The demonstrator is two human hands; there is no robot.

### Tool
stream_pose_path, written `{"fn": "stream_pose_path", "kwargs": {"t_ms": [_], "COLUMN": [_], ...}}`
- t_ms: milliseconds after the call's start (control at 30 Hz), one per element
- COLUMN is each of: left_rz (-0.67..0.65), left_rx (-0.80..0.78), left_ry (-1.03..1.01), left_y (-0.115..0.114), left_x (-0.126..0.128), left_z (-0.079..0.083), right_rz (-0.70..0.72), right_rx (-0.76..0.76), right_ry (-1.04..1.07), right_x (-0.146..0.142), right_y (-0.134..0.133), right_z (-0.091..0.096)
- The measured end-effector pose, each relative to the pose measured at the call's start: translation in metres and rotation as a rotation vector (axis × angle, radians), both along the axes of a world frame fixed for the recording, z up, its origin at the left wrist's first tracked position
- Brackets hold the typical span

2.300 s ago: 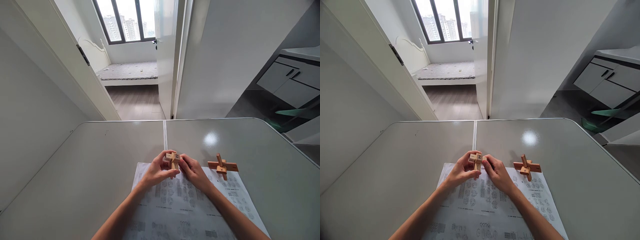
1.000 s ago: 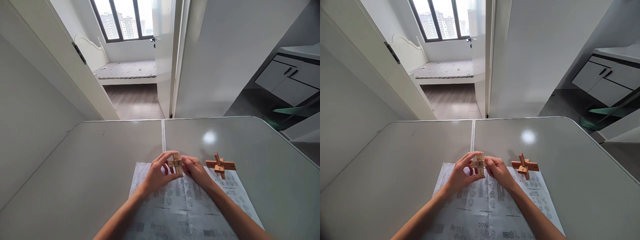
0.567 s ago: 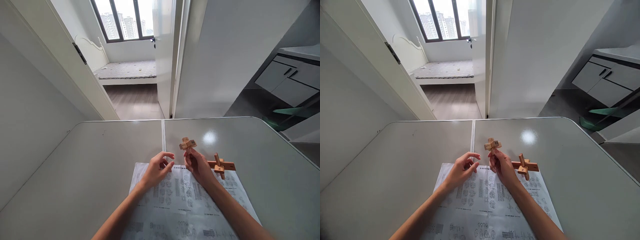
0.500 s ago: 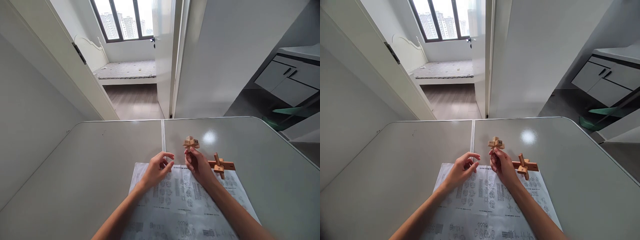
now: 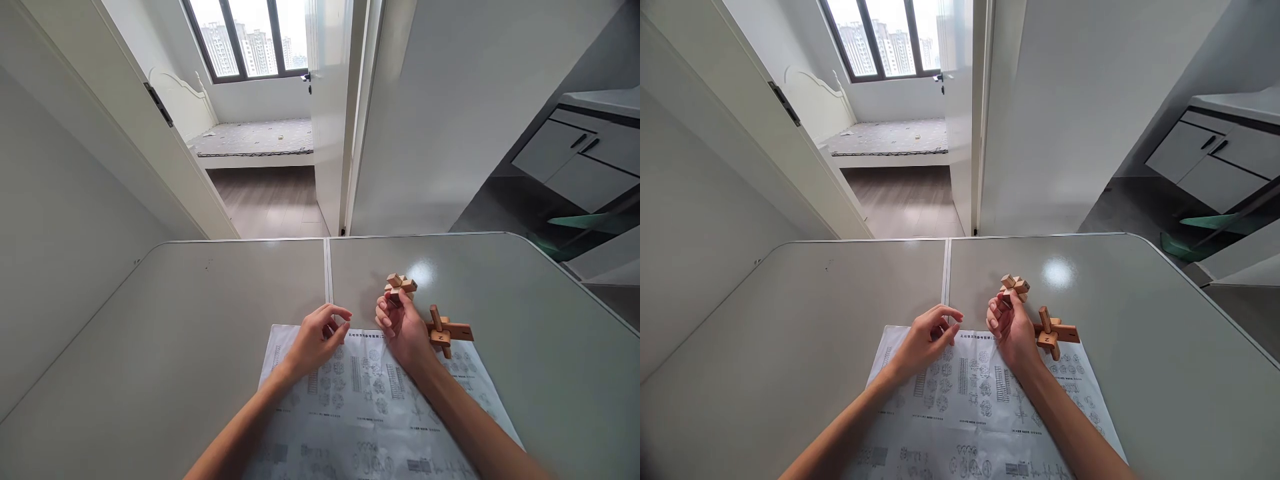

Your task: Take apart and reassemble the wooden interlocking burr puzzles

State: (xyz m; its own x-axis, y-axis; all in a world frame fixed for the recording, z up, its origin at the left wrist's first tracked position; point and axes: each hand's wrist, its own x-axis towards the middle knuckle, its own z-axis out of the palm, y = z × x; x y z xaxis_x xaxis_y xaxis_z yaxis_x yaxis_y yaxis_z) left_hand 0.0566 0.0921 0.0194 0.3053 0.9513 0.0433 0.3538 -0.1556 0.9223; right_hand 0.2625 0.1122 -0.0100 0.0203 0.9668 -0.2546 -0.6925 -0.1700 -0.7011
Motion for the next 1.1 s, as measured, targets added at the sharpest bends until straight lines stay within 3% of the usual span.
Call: {"fn": "stream_pose_path", "kwargs": {"t_ms": [767,900,1100], "left_rz": [-0.002,-0.003,-0.01], "left_rx": [0.041,0.041,0.036], "left_ry": [0.027,0.03,0.038], "left_y": [0.0,0.001,0.0], "left_x": [0.0,0.0,0.001], "left_z": [-0.003,-0.004,-0.003], "right_rz": [-0.039,0.026,0.151], "right_rx": [-0.097,-0.05,0.076], "right_ry": [0.2,0.14,-0.134], "right_x": [0.0,0.0,-0.008], "right_y": [0.001,-0.001,-0.01], "right_z": [0.001,0.005,0.01]}}
